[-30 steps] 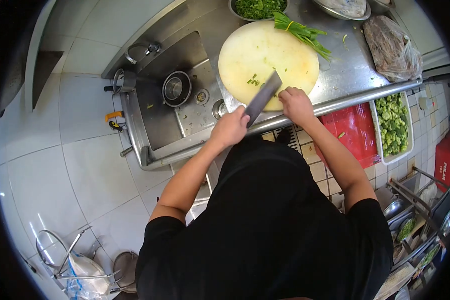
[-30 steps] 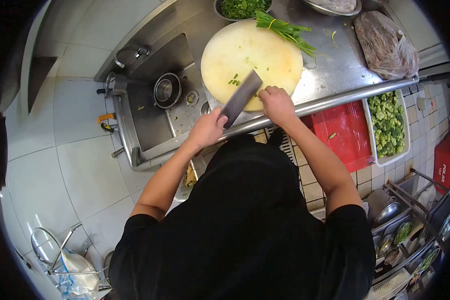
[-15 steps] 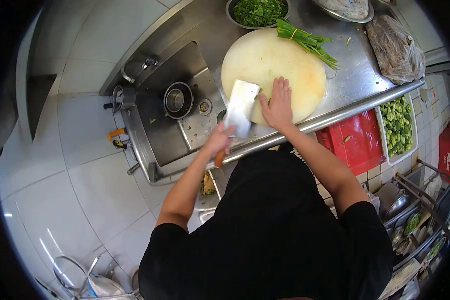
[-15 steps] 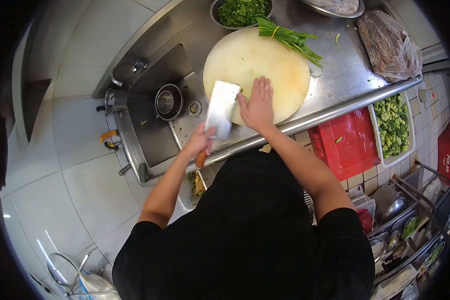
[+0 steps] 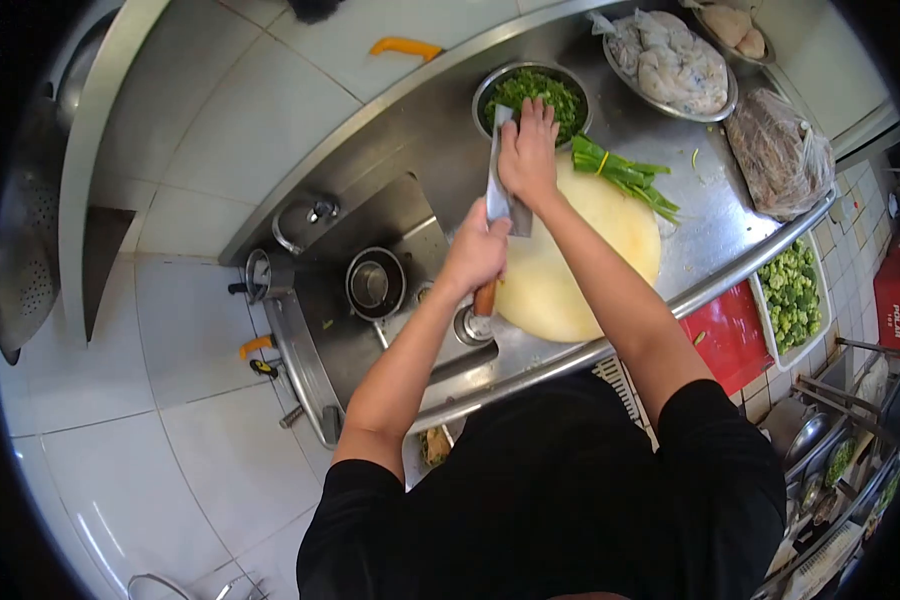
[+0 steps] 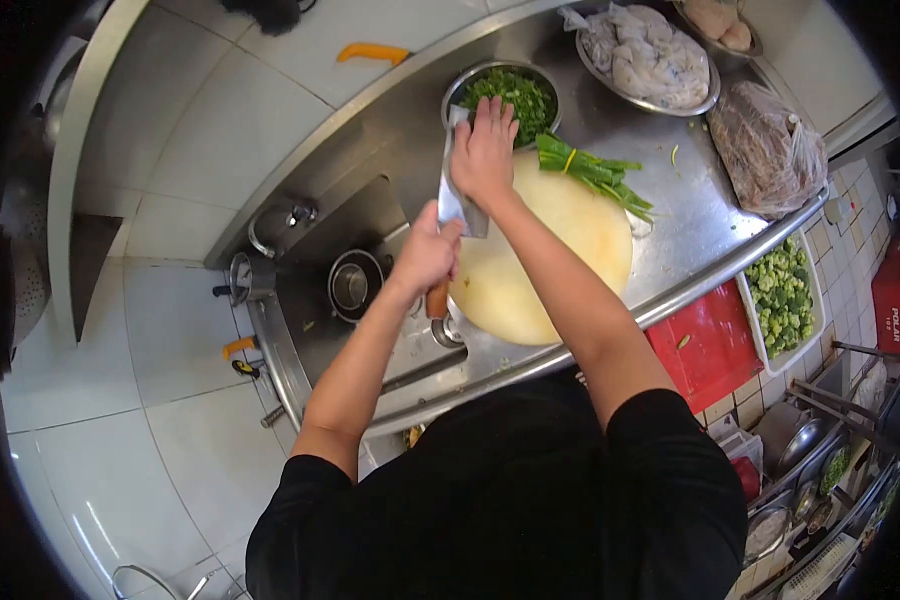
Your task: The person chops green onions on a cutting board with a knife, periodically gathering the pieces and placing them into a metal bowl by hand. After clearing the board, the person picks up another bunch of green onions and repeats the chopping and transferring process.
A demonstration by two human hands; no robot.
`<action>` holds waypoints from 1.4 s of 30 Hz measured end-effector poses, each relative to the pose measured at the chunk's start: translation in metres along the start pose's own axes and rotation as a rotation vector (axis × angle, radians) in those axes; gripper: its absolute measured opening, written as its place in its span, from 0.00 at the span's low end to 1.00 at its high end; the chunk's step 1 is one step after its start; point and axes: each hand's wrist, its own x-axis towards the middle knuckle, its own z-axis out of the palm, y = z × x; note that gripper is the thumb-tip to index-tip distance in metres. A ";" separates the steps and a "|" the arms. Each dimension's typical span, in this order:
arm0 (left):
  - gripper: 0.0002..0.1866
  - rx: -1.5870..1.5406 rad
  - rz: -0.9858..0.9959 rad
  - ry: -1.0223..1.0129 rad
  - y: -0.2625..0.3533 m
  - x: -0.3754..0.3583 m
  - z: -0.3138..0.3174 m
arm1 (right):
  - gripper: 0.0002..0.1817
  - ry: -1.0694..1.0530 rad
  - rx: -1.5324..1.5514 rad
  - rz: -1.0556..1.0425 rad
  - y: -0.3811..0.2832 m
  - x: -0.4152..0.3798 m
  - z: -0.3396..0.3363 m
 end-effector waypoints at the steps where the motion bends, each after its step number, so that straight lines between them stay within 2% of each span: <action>1: 0.09 0.081 0.030 0.043 0.018 0.004 -0.012 | 0.33 0.010 -0.005 0.033 -0.002 0.025 0.007; 2: 0.09 0.081 0.049 0.051 0.026 0.011 -0.026 | 0.33 0.020 -0.001 0.015 -0.002 0.050 0.010; 4: 0.13 0.447 0.149 0.188 0.037 0.020 -0.053 | 0.33 -0.051 -0.282 0.048 0.017 0.091 0.015; 5: 0.14 0.401 0.123 0.202 0.051 0.014 -0.063 | 0.34 -0.068 -0.438 0.052 0.031 0.103 0.018; 6: 0.14 0.419 0.180 0.231 0.058 0.011 -0.073 | 0.35 -0.085 -0.595 0.056 0.045 0.112 0.018; 8: 0.14 0.439 0.212 0.271 0.071 -0.002 -0.085 | 0.34 -0.279 -0.515 0.021 0.051 0.136 -0.023; 10: 0.14 0.384 0.181 0.269 0.070 -0.014 -0.083 | 0.32 -0.337 -0.196 0.154 0.083 0.157 -0.042; 11: 0.15 0.345 0.163 0.260 0.068 -0.019 -0.080 | 0.37 -0.447 -0.132 0.164 0.100 0.160 -0.055; 13: 0.15 0.390 0.196 0.273 0.027 -0.020 -0.065 | 0.54 -0.961 -0.285 0.180 0.103 0.125 -0.093; 14: 0.16 0.448 0.234 0.287 0.002 -0.019 -0.055 | 0.67 -0.924 -0.718 0.149 0.088 0.087 -0.105; 15: 0.15 0.462 0.156 0.233 -0.019 -0.022 -0.044 | 0.66 -0.886 -0.839 0.144 0.087 0.050 -0.108; 16: 0.15 0.475 0.075 0.177 -0.040 -0.024 -0.032 | 0.54 -0.860 -0.816 0.154 0.087 0.026 -0.110; 17: 0.15 0.466 0.070 0.179 -0.065 -0.025 -0.022 | 0.41 -0.615 -0.817 -0.050 0.102 0.001 -0.108; 18: 0.15 0.515 -0.024 0.147 -0.089 -0.027 -0.012 | 0.41 -0.628 -0.821 -0.057 0.103 -0.005 -0.114; 19: 0.15 0.561 -0.121 0.116 -0.097 -0.033 -0.004 | 0.38 -0.663 -0.784 -0.077 0.101 -0.007 -0.121; 21: 0.15 0.567 -0.119 0.118 -0.105 -0.041 -0.005 | 0.36 -0.729 -0.738 -0.097 0.084 -0.019 -0.140; 23: 0.16 0.595 -0.107 0.097 -0.099 -0.048 -0.007 | 0.36 -1.171 -0.246 0.166 0.047 -0.033 -0.165; 24: 0.16 0.584 -0.134 0.100 -0.095 -0.049 -0.006 | 0.36 -1.199 -0.245 0.168 0.052 -0.051 -0.165; 26: 0.16 0.654 -0.155 0.075 -0.089 -0.054 -0.002 | 0.38 -1.274 -0.052 0.140 0.069 -0.093 -0.161; 27: 0.16 0.647 -0.175 0.072 -0.084 -0.062 0.002 | 0.38 -1.227 -0.242 0.163 0.066 -0.114 -0.159; 28: 0.15 0.667 -0.181 0.093 -0.075 -0.067 0.006 | 0.38 -1.238 -0.239 0.166 0.066 -0.133 -0.157; 30: 0.15 0.695 -0.178 0.117 -0.051 -0.075 0.010 | 0.40 -0.835 -0.320 -0.061 0.066 -0.157 -0.153; 31: 0.14 0.711 -0.168 0.105 -0.039 -0.087 0.014 | 0.33 -0.578 -0.210 -0.216 0.061 -0.165 -0.151; 32: 0.14 0.729 -0.158 0.091 -0.035 -0.097 0.019 | 0.33 -0.576 -0.206 -0.206 0.057 -0.167 -0.149; 34: 0.13 0.768 -0.134 0.062 -0.043 -0.108 0.031 | 0.21 -0.649 -0.008 -0.113 0.053 -0.162 -0.143; 35: 0.12 0.801 -0.109 0.039 -0.049 -0.109 0.035 | 0.21 -0.641 -0.003 -0.105 0.058 -0.161 -0.138; 37: 0.12 0.834 -0.124 0.006 -0.065 -0.105 0.039 | 0.15 -0.644 -0.030 -0.132 0.065 -0.164 -0.130; 42: 0.12 0.902 -0.134 -0.025 -0.045 -0.115 0.036 | 0.12 -0.543 0.008 -0.101 0.051 -0.166 -0.135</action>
